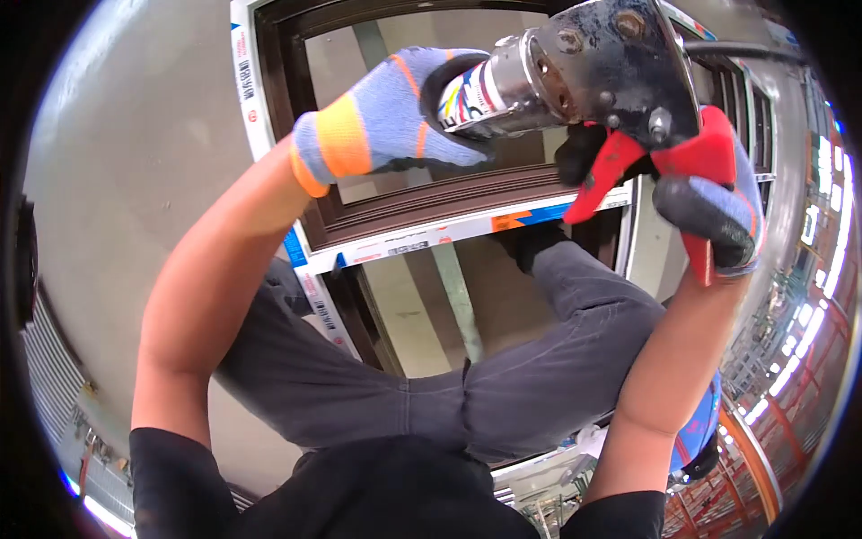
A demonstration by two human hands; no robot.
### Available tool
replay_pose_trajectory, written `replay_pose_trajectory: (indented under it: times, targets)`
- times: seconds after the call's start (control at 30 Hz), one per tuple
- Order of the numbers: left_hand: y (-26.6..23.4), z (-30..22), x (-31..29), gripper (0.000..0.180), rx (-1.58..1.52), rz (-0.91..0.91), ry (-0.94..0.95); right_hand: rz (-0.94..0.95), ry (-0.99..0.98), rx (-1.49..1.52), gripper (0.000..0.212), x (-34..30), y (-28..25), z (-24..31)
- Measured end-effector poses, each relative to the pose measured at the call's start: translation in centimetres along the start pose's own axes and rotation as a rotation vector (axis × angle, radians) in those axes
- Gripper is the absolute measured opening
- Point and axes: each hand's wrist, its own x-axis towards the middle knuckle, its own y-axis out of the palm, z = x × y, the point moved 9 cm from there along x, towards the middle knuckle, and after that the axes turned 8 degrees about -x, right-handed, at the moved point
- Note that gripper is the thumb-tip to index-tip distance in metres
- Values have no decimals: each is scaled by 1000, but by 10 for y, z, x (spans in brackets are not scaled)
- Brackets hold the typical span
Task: Applying sealant to window frame joints using a caulking gun.
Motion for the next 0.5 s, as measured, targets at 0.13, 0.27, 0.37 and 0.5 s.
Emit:
replay_pose_trajectory:
  times: [0.13,0.27,0.37,0.5]
  targets:
    - [-10,11,-5,67,118,-122,-16,-47,26,-726,37,25,-11,22]
    - [-39,12,-20,59,100,-283,-64,-517,-225,-1042,68,42,10,31]
    - [-54,18,-24,55,146,-326,-106,-668,-175,-1442,87,58,32,22]
    - [-69,34,-38,53,154,-378,-183,-637,-86,-1516,107,83,58,0]
